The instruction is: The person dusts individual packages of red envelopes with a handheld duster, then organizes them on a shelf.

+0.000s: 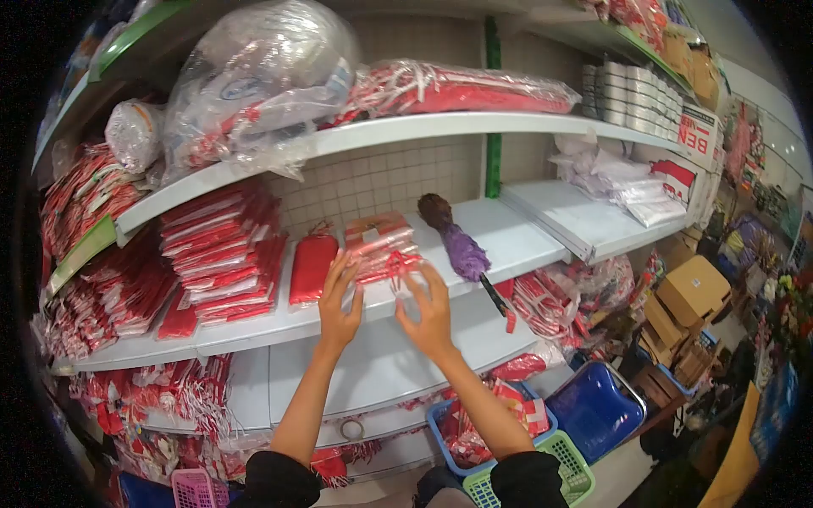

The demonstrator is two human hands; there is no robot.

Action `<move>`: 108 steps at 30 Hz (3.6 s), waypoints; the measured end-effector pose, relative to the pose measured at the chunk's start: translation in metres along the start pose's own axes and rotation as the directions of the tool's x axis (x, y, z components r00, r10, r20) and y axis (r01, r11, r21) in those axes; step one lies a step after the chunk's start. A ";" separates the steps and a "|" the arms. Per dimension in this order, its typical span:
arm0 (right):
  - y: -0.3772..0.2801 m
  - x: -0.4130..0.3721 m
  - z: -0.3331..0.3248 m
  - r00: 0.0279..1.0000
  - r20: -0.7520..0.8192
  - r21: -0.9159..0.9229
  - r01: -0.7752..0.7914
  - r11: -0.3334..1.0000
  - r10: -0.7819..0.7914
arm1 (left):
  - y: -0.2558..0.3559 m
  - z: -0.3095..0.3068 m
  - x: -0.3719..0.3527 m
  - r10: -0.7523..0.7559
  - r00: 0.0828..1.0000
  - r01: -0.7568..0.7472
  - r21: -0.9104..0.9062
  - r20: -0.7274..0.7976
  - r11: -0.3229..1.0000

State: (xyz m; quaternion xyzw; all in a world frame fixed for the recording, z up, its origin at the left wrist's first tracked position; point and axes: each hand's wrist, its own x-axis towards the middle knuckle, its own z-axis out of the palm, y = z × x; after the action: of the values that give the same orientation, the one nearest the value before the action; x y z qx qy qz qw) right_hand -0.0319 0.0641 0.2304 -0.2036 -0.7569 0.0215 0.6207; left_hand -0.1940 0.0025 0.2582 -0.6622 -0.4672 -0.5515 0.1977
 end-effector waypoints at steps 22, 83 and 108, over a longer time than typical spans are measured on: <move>0.098 -0.447 -0.142 0.310 0.105 -0.439 -0.838 0.324 0.945 | 0.064 0.232 -0.366 0.122 0.330 0.409 -0.258 0.936 0.875; -0.035 -0.070 -0.151 0.847 -0.183 -0.005 -0.509 0.861 0.499 | 0.060 0.113 -0.160 -0.013 0.438 0.629 -0.317 0.899 -0.710; -0.033 -0.149 -0.092 0.766 0.170 0.152 -0.642 0.751 0.620 | 0.027 0.024 -0.096 -0.272 0.631 0.403 -0.606 0.727 -0.686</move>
State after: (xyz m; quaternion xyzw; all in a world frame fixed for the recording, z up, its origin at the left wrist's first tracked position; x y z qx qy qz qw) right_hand 0.0675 -0.0359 0.1220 -0.3819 -0.6698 0.3173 0.5521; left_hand -0.1542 -0.0305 0.1702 -0.2440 -0.0275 -0.6549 -0.7147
